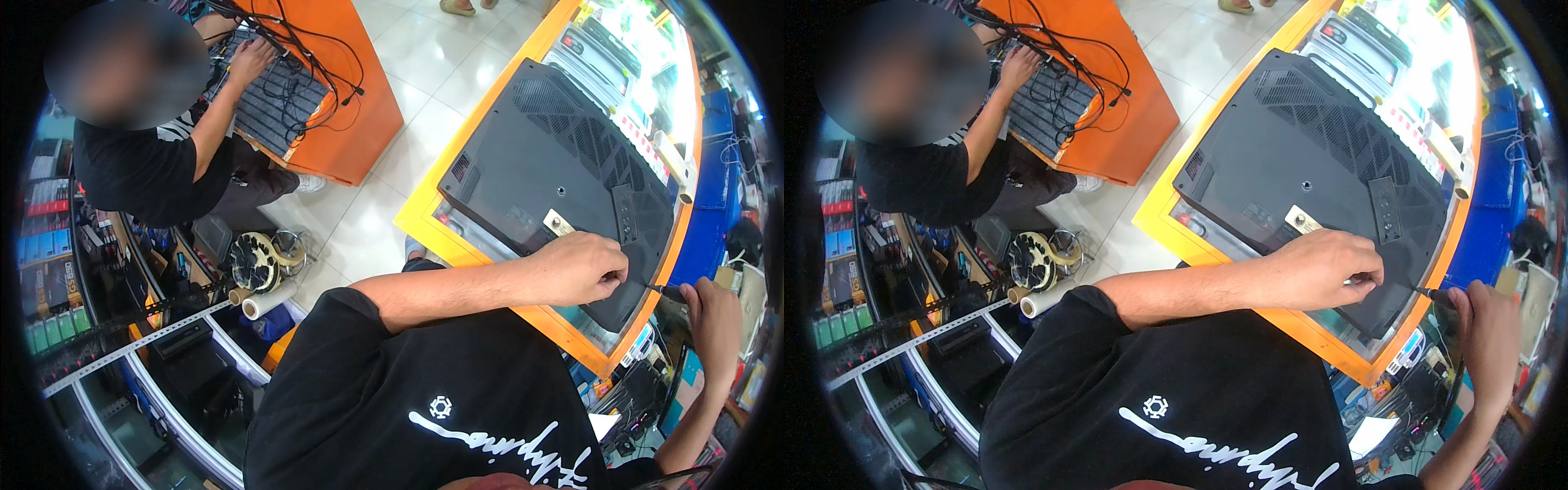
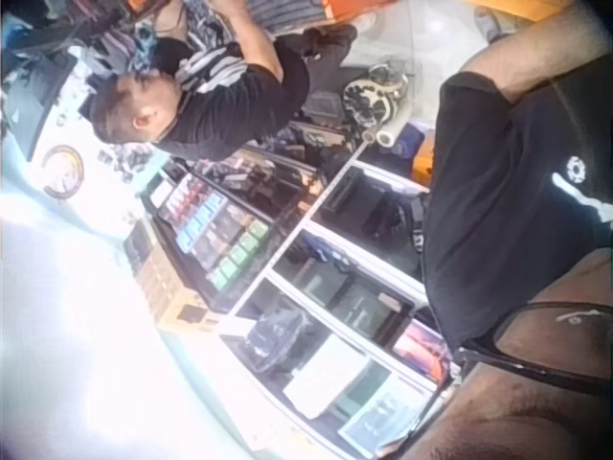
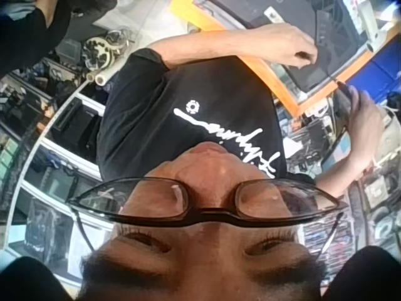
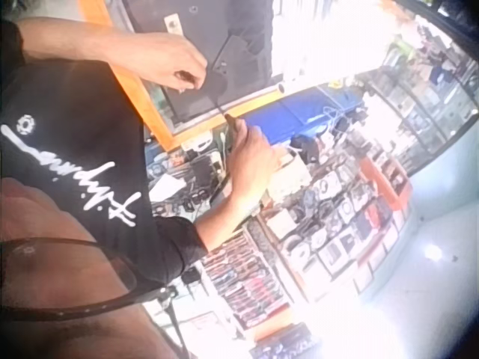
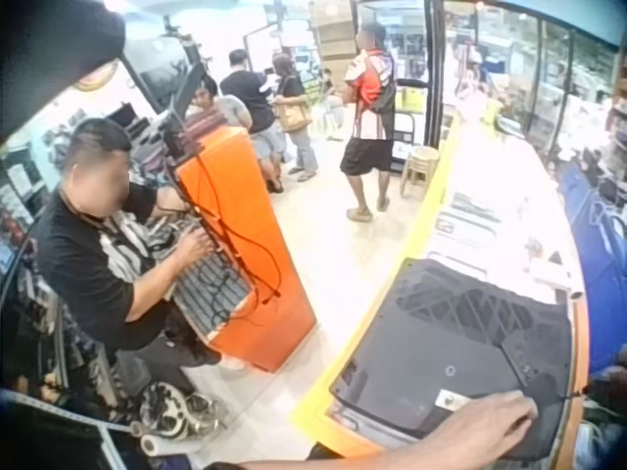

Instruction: The person unscrews and removes the back panel of a laptop using a screwdriver.

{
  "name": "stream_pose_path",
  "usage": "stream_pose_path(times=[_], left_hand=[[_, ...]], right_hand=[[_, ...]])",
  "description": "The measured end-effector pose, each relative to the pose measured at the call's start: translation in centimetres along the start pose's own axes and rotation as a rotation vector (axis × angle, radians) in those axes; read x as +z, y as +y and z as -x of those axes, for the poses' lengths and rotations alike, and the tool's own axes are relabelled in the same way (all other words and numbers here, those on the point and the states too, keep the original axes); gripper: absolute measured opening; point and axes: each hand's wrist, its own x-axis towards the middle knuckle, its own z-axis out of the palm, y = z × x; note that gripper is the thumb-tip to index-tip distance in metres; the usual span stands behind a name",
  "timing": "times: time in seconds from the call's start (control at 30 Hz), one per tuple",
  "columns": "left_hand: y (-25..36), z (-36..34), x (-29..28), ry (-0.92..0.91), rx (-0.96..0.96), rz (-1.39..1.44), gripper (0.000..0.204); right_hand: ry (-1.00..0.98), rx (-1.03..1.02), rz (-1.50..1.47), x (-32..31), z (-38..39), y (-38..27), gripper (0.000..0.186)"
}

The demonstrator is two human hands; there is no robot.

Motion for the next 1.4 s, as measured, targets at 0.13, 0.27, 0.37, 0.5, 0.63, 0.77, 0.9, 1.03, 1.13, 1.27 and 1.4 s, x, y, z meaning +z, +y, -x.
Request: stream_pose_path(times=[0.13, 0.27, 0.37, 0.5, 0.63, 0.77, 0.9, 1.03, 1.13, 1.27, 1.4], left_hand=[[0.1, 0.0, 0.1, 0.006, 0.004, -0.006, 0.008], [0.0, 0.0, 0.1, 0.012, 0.012, -0.011, 0.009], [0.0, 0.0, 0.1, 0.012, 0.016, -0.014, 0.010], [0.1, -0.1, 0.1, 0.014, -0.008, 0.003, 0.010], [0.1, -0.1, 0.1, 0.006, -0.010, 0.002, 0.010], [0.0, -0.1, 0.2, 0.008, -0.001, -0.012, 0.011], [-0.2, -0.1, 0.2, 0.005, 0.022, -0.028, 0.011], [-0.2, 0.0, 0.2, -0.005, 0.015, -0.048, 0.012], [-0.1, 0.0, 0.2, -0.003, 0.028, -0.051, 0.012], [0.0, -0.1, 0.1, 0.002, 0.013, -0.025, 0.011], [0.2, -0.1, -0.1, -0.008, -0.015, -0.019, 0.009]], right_hand=[[0.162, -0.088, -0.170, 0.1, 0.0, 0.1, 0.016], [-0.098, 0.053, 0.050, 0.1, -0.1, 0.4, 0.021], [0.120, -0.155, -0.189, 0.1, 0.1, 0.8, 0.025], [0.132, -0.169, -0.259, -0.2, 0.1, 0.9, 0.025], [0.008, -0.086, -0.143, -0.1, 0.0, 0.5, 0.021], [0.177, -0.181, -0.249, 0.1, -0.1, 0.5, 0.017], [-0.001, -0.083, -0.056, 0.0, -0.5, 1.1, 0.019], [0.086, -0.106, -0.181, 0.4, -0.2, 0.7, 0.015], [0.203, -0.133, -0.304, 0.5, -0.3, 0.3, 0.015], [0.171, -0.095, -0.179, 0.5, -0.3, 0.2, 0.017], [0.110, -0.080, -0.121, 0.4, -0.4, 0.4, 0.019]])
